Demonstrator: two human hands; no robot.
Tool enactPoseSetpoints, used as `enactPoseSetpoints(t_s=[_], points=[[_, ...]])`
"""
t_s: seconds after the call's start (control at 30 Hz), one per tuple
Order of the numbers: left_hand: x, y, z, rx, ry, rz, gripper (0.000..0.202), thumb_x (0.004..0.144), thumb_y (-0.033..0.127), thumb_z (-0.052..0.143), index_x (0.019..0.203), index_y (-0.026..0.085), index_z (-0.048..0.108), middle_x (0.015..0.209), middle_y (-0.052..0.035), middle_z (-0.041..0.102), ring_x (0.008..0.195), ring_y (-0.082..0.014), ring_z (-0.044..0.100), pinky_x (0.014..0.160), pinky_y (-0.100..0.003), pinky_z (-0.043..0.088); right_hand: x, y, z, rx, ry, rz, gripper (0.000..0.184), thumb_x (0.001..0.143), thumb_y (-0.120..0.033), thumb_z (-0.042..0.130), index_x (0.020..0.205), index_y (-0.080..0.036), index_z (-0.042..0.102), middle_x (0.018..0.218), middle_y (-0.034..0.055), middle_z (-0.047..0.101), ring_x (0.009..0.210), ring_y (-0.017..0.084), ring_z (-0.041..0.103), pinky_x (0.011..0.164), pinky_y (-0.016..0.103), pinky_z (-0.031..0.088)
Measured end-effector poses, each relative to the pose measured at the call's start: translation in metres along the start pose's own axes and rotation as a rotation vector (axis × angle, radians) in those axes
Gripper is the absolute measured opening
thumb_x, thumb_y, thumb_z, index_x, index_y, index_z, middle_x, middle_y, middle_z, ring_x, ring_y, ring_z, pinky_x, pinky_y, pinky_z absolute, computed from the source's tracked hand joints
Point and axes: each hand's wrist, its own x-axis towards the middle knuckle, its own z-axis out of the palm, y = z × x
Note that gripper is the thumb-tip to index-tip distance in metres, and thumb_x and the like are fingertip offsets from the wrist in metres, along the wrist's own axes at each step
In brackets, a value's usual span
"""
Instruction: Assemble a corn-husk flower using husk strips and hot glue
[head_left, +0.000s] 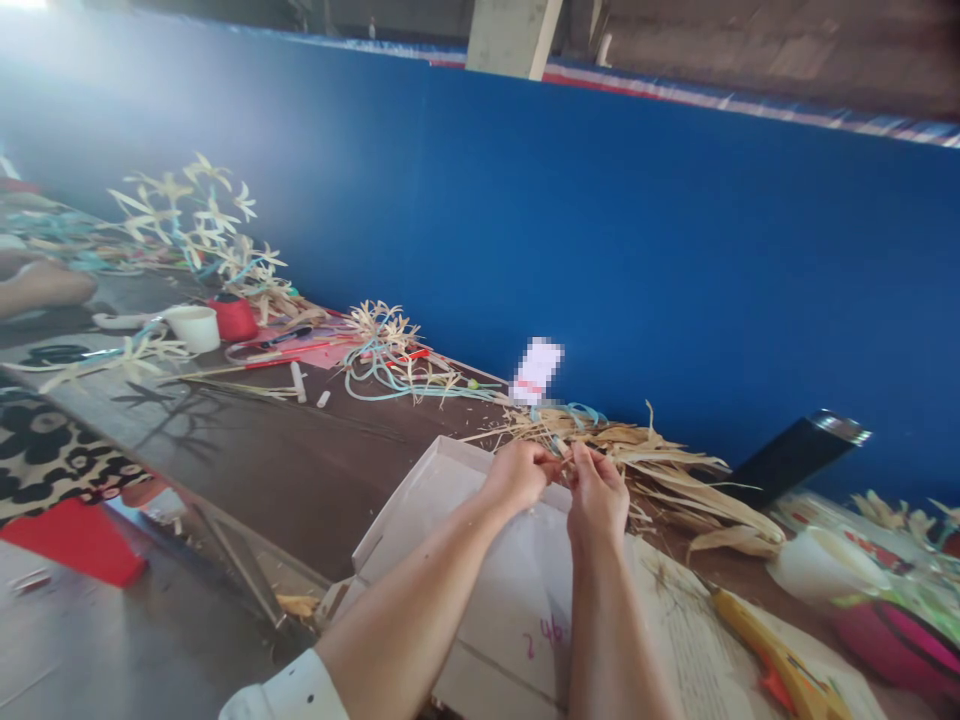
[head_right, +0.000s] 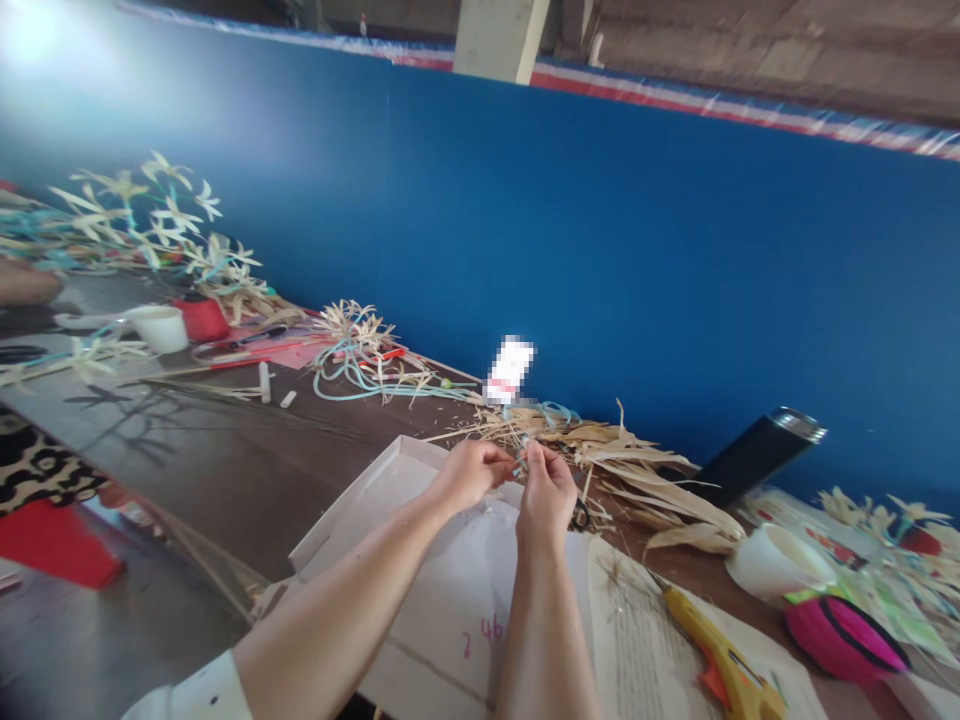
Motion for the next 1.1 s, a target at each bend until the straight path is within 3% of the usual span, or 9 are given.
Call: enactPoseSetpoints(t_s=[0.23,0.53,0.63,0.77,1.1], points=[[0.003,-0.004,0.003,-0.086,0.007,-0.049,0.029,0.070,0.043,0.058,0.076,0.017,0.070,0.064,-0.0022,0.064,0.061,-0.0128,0.054,0.054,-0.021,0.037,-0.004,-0.006,0.003,0.135,-0.017,0.126,0.027,0.057,-0.037,0.077,0.066,-0.015,0.063,0.051,-0.0054,0.050,0.045,0.004,0.039,0.041,0.017,0.032],[0.008,-0.006,0.003,-0.170,0.025,-0.060,0.031,0.072,0.042,0.054,0.074,0.015,0.069,0.060,-0.0018,0.060,0.056,-0.0110,0.051,0.053,-0.020,0.037,-0.006,-0.017,0.002,0.068,-0.084,0.278,0.045,0.069,-0.054,0.062,0.100,-0.021,0.065,0.089,0.0045,0.067,0.066,0.011,0.058,0.048,0.017,0.041],[0.010,-0.009,0.004,-0.180,0.041,-0.036,0.031,0.072,0.042,0.054,0.076,0.015,0.068,0.061,-0.0015,0.061,0.056,-0.0110,0.051,0.054,-0.020,0.038,-0.004,-0.015,0.001,0.102,-0.091,0.283,0.039,0.065,-0.045,0.069,0.095,-0.020,0.066,0.089,0.0035,0.067,0.064,0.009,0.057,0.046,0.016,0.039],[0.009,-0.007,0.002,-0.174,0.061,-0.016,0.034,0.072,0.046,0.053,0.073,0.015,0.067,0.058,-0.0006,0.058,0.054,-0.0103,0.049,0.052,-0.020,0.036,-0.004,-0.013,0.001,0.154,-0.150,0.281,0.031,0.057,-0.032,0.077,0.082,-0.018,0.068,0.070,-0.0007,0.063,0.052,0.005,0.047,0.042,0.014,0.034],[0.006,-0.004,0.000,-0.125,0.093,-0.023,0.032,0.074,0.042,0.053,0.075,0.014,0.068,0.062,-0.0026,0.062,0.058,-0.0123,0.053,0.051,-0.020,0.035,-0.008,-0.015,0.004,0.151,-0.187,0.265,0.032,0.053,-0.028,0.081,0.081,-0.018,0.069,0.072,-0.0008,0.065,0.054,0.005,0.048,0.043,0.014,0.033]])
